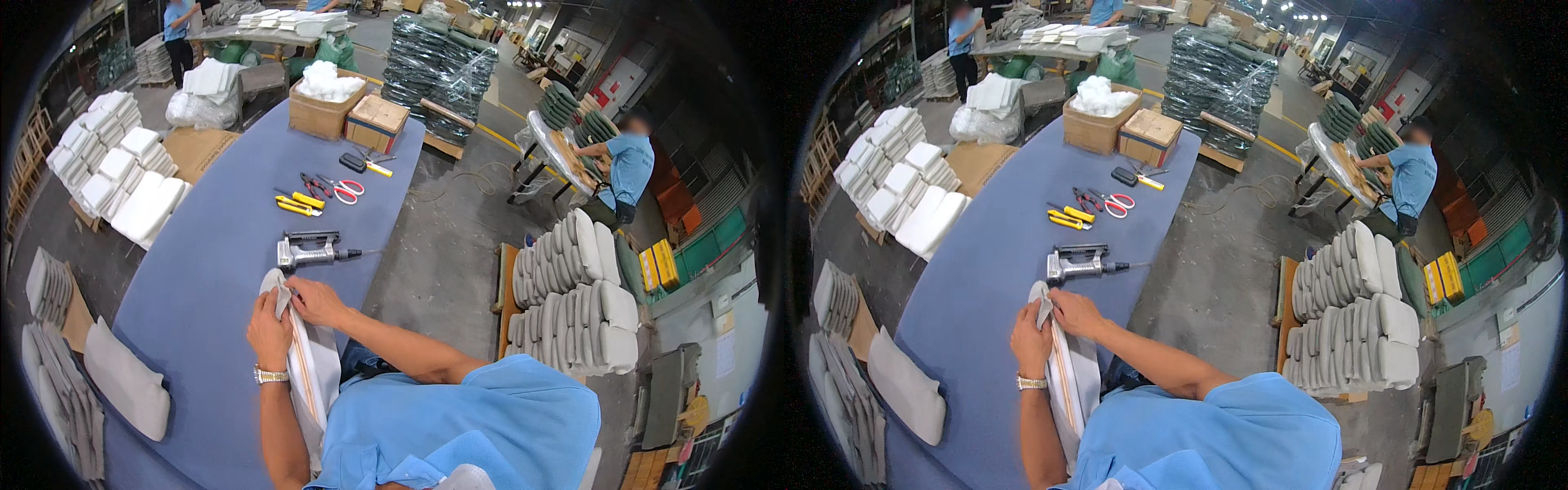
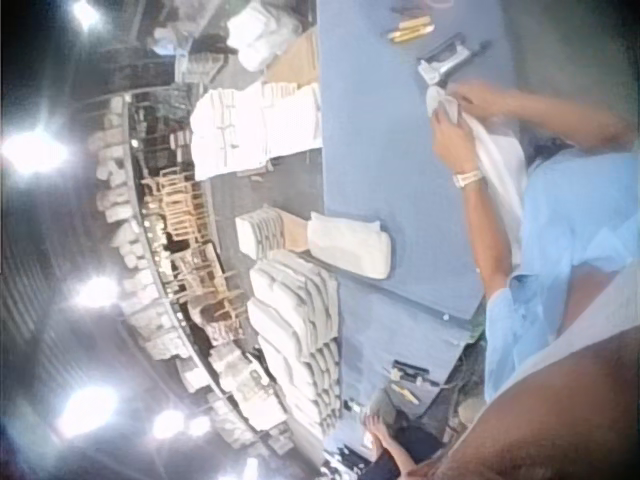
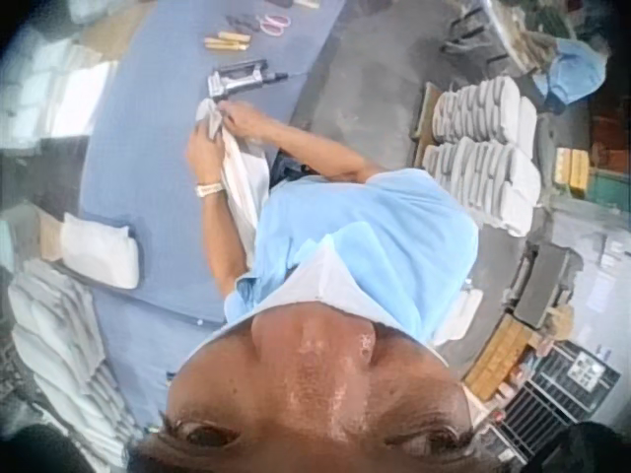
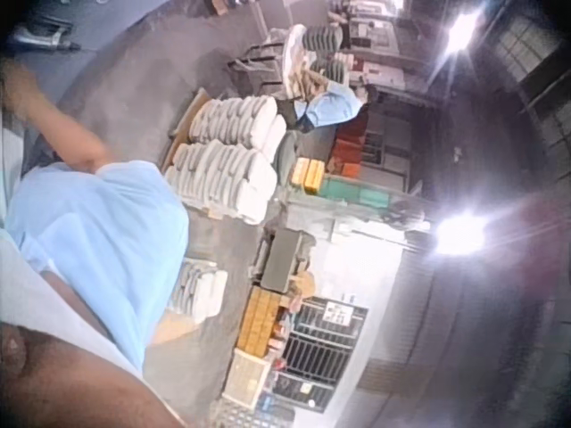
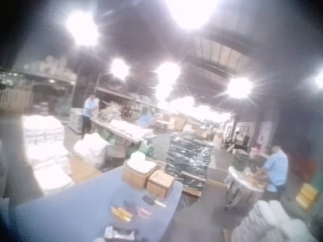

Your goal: The person assembles white cushion covers by inserting foam inserts, folding edges, and securing seams with a pneumatic staple gun. They trim excess fabric with scissors and place finished cushions on the table. The person also uses a utility knife to cut foam inserts.

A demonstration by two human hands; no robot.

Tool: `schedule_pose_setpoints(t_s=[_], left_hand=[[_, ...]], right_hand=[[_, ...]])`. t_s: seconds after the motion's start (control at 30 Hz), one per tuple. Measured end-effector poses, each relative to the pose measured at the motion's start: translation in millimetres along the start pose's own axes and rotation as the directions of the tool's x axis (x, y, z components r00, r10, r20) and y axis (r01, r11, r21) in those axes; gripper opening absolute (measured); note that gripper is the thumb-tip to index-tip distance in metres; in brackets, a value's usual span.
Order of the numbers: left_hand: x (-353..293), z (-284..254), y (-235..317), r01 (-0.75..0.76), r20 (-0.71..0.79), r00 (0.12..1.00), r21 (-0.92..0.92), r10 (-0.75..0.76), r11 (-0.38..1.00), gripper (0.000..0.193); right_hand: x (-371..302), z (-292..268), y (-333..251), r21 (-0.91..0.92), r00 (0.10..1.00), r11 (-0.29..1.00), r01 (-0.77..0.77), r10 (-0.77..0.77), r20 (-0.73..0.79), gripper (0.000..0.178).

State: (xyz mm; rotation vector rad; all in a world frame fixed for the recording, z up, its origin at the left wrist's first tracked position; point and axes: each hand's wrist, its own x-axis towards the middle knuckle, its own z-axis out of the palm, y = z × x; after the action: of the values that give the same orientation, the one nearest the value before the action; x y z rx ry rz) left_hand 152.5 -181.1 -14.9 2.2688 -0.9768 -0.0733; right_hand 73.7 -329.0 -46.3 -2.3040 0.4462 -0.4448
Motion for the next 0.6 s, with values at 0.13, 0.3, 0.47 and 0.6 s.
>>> schedule_pose_setpoints(t_s=[0.13, 0.3, 0.47, 0.6], left_hand=[[14, 15, -14, -0.028, -0.143, 0.990, -0.153, 0.006, 0.988, 0.031], [20, 21, -37, 0.180, -0.167, 0.936, -0.524, -0.308, 0.832, 0.036], [29, -11, -9, 0.220, -0.274, 0.840, -0.616, -0.467, 0.757, 0.037], [36, -17, -3, 0.285, -0.280, 0.792, -0.616, -0.543, 0.734, 0.038]], right_hand=[[17, 2, -1, 0.074, 1.000, 0.997, -0.008, 0.006, 0.028, 0.024], [47, 3, 5, 0.297, 0.987, 0.955, -0.005, -0.043, 0.154, 0.025], [80, -11, -7, 0.461, 0.964, 0.884, 0.079, -0.185, 0.189, 0.034], [116, -8, 8, 0.619, 0.927, 0.784, 0.043, -0.263, 0.268, 0.030]])
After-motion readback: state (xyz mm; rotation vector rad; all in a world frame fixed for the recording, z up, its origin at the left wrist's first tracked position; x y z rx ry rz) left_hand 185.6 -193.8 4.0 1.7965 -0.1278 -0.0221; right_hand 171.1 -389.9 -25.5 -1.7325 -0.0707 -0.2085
